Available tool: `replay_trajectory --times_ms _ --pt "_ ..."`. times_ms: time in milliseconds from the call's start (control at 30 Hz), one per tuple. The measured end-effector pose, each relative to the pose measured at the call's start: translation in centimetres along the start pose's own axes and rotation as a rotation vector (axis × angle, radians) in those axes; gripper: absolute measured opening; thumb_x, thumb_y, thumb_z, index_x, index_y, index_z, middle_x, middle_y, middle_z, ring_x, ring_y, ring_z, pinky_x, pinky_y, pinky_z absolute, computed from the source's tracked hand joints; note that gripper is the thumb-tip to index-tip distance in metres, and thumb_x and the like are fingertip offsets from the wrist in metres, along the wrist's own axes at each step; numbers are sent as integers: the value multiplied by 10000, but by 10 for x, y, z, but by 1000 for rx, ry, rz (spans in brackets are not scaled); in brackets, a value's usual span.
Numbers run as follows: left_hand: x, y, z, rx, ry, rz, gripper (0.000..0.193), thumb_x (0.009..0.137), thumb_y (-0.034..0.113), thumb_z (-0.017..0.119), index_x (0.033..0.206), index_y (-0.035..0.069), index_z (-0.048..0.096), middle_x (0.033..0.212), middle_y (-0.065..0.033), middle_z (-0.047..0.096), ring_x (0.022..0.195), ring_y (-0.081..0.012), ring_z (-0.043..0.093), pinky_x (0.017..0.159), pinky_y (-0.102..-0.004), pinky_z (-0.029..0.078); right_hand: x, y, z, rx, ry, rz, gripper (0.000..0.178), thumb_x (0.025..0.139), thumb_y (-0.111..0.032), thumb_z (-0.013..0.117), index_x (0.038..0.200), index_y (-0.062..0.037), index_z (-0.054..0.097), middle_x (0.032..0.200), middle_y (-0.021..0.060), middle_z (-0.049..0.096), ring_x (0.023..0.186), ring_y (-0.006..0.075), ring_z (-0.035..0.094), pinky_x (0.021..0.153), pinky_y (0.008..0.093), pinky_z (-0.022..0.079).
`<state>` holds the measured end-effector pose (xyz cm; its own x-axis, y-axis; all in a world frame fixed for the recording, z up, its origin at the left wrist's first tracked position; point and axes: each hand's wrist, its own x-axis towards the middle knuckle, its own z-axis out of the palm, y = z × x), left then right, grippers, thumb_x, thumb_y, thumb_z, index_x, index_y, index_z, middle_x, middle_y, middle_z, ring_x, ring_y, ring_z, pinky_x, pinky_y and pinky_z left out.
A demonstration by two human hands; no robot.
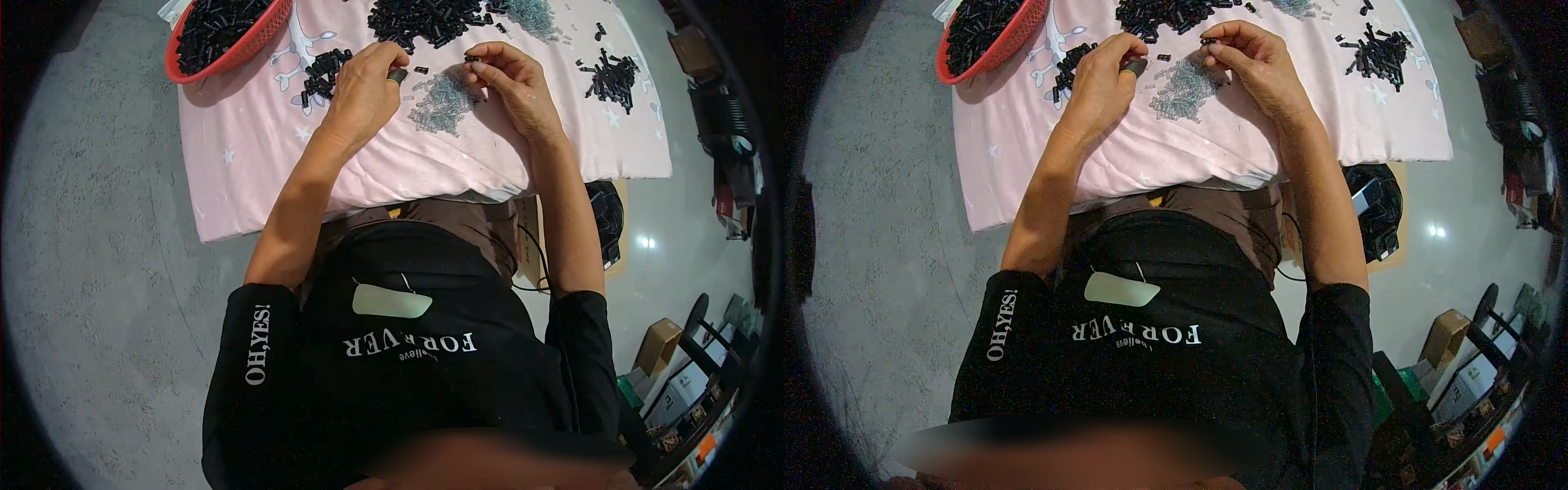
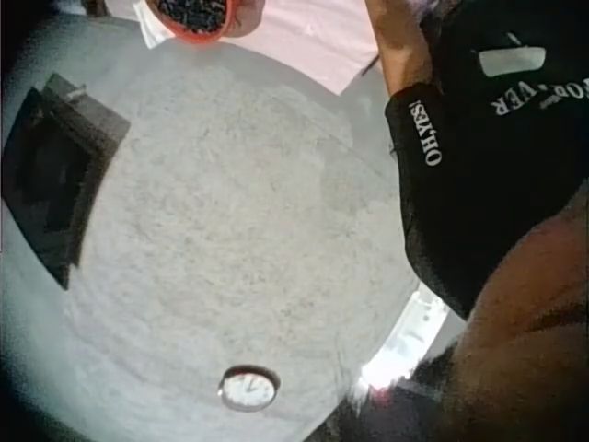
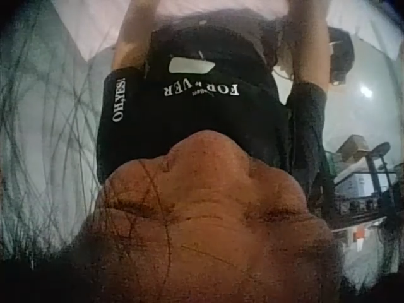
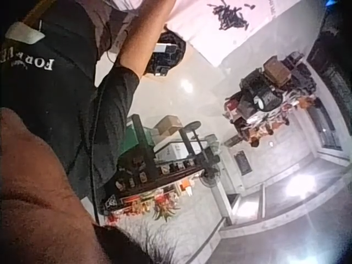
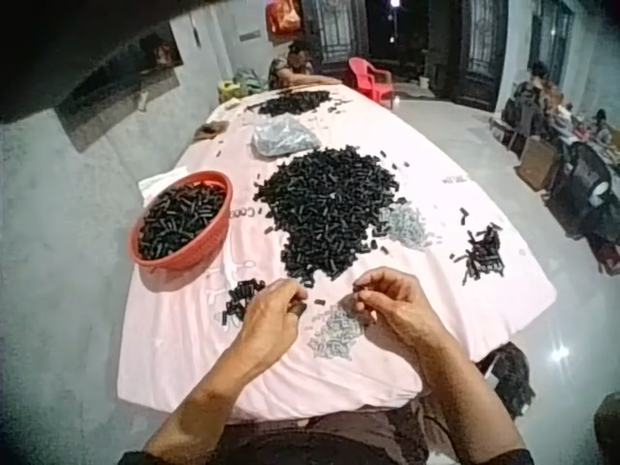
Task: Assembling small black plastic components and beads by hand at a workbench.
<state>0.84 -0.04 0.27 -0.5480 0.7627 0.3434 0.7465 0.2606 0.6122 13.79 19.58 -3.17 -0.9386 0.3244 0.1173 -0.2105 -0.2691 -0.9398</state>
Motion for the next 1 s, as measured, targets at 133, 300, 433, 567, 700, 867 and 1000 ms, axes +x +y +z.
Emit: replay_trajectory --times_ms 133,300,433,567,700,867,1000 --pt "0 1 4 -30 26 9 285 728 -133 524 968 -3 604 895 -165 643 857 -333 647 782 -399 512 0 1 -1 6 -18 -7 166 938 -55 642 1091 9 650 913 57 668 792 95 631 662 212 502" --pt "0 2 5 -75 50 30 296 722 -152 526 968 -6 603 875 -152 628 818 -306 644 748 -377 517 -1 -1 2 -24 15 10 159 939 -66 644 1081 5 657 911 54 672 790 91 629 676 207 497" --pt "1 4 7 -102 68 69 299 717 -155 522 965 -6 597 873 -147 618 804 -295 640 747 -372 520 -1 -1 0 -18 -29 -5 159 940 -78 647 1078 -2 663 902 52 677 792 94 632 705 211 501" --pt "1 9 11 -155 83 84 305 709 -157 516 961 -4 593 878 -146 614 802 -298 638 751 -374 522 -2 -2 2 -71 -8 -7 161 940 -80 646 1080 -2 662 900 55 682 792 99 634 713 220 506" --pt "2 9 12 -141 55 82 303 709 -152 524 963 -1 589 875 -142 610 802 -296 637 752 -374 523 -2 -4 3 -62 -19 13 159 940 -86 648 1074 -3 662 907 67 691 788 106 640 719 227 511" --pt "1 3 13 -130 47 72 295 712 -145 534 965 -2 588 865 -141 611 803 -297 638 750 -372 523 -2 -6 3 -55 -22 28 167 940 -99 652 1079 -6 659 915 74 698 793 111 648 720 234 516" --pt "1 4 14 -123 69 91 311 716 -142 535 982 6 598 875 -146 618 812 -297 642 742 -379 516 -2 -7 2 -84 -35 24 175 942 -113 655 1082 -8 657 919 75 699 803 112 653 730 236 523"
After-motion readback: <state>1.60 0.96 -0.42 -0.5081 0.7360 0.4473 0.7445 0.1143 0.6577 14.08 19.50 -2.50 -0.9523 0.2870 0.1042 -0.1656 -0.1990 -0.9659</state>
